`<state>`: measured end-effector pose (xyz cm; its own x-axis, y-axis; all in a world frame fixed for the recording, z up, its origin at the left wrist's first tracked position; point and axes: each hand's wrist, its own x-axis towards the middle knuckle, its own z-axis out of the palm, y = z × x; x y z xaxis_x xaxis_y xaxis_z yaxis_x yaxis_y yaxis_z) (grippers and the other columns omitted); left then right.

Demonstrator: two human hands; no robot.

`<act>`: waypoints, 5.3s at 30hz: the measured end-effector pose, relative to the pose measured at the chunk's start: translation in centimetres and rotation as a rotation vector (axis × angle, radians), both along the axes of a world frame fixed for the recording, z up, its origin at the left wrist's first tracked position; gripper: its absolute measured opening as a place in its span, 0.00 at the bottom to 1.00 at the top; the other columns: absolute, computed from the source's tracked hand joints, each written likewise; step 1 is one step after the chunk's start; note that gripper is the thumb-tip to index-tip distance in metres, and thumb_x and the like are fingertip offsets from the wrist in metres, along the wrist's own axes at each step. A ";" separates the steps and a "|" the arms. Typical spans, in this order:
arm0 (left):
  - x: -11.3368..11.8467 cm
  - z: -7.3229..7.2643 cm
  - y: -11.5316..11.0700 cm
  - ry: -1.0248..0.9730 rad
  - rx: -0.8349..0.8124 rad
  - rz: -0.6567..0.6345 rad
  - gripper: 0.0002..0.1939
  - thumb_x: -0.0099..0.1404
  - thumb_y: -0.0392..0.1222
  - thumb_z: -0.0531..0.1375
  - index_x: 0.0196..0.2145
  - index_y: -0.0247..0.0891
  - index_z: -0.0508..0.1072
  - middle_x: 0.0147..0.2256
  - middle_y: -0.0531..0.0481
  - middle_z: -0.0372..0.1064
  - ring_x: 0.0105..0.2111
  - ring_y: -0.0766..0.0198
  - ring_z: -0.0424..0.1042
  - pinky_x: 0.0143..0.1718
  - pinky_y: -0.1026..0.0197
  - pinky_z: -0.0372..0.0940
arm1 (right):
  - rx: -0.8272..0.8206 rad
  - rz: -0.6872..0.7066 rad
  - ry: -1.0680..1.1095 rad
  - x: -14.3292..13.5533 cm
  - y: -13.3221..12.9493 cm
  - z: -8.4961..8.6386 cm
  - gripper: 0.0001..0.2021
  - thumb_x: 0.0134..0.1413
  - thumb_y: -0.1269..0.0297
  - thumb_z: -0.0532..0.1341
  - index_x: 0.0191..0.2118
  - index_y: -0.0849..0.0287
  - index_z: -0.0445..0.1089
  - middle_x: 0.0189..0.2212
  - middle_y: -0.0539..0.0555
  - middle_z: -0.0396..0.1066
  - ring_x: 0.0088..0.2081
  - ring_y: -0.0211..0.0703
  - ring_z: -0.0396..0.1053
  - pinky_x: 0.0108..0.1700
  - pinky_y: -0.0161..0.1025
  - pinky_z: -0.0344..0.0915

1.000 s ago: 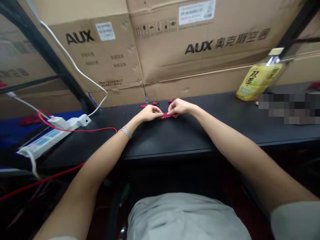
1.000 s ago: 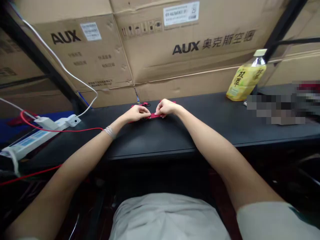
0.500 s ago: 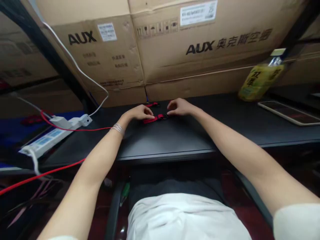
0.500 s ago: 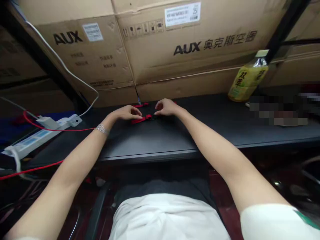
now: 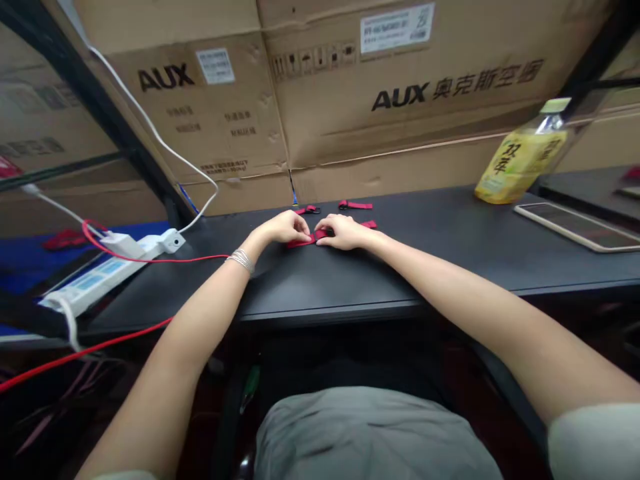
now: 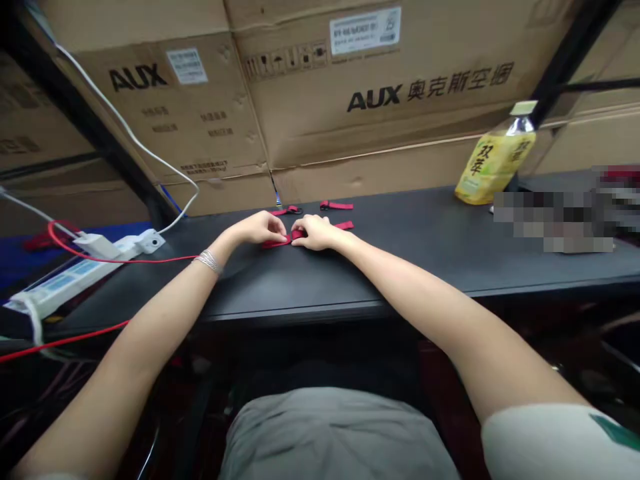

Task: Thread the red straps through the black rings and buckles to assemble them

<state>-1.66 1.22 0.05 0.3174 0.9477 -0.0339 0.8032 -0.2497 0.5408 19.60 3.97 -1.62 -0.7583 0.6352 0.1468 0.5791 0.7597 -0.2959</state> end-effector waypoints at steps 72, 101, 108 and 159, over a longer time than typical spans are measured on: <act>-0.2 0.6 -0.4 0.061 -0.088 -0.060 0.17 0.51 0.51 0.63 0.34 0.35 0.79 0.29 0.50 0.75 0.28 0.64 0.68 0.32 0.65 0.62 | -0.159 0.073 0.218 0.5 1.2 -0.2 0.22 0.42 0.64 0.72 0.46 0.63 0.75 0.41 0.55 0.76 0.41 0.40 0.71 0.43 0.33 0.64; -1.0 1.1 -0.4 0.131 0.021 0.054 0.15 0.50 0.45 0.64 0.35 0.36 0.79 0.30 0.48 0.76 0.29 0.63 0.70 0.31 0.64 0.62 | -0.078 -0.647 0.311 8.9 10.8 -1.0 0.17 0.53 0.64 0.65 0.50 0.61 0.76 0.47 0.59 0.75 0.50 0.48 0.72 0.56 0.41 0.66; -0.1 1.0 -0.5 0.161 0.131 0.086 0.15 0.55 0.46 0.61 0.36 0.35 0.80 0.30 0.48 0.77 0.29 0.63 0.70 0.32 0.63 0.62 | -0.001 -0.555 0.131 7.4 10.7 -2.8 0.30 0.57 0.56 0.62 0.65 0.56 0.62 0.59 0.62 0.65 0.62 0.63 0.58 0.62 0.60 0.56; 3.5 -2.7 1.4 -0.256 0.411 0.140 0.15 0.56 0.50 0.63 0.33 0.34 0.71 0.29 0.50 0.69 0.27 0.65 0.64 0.30 0.62 0.59 | -0.347 -0.034 0.362 1.9 5.1 -0.4 0.14 0.53 0.58 0.62 0.33 0.67 0.74 0.26 0.53 0.72 0.26 0.33 0.61 0.31 0.32 0.57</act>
<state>1.87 2.64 -2.60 0.1354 0.9004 0.4136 0.6990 -0.3826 0.6042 21.53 9.05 -1.98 -0.6756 0.7170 0.1719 0.4157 0.5629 -0.7144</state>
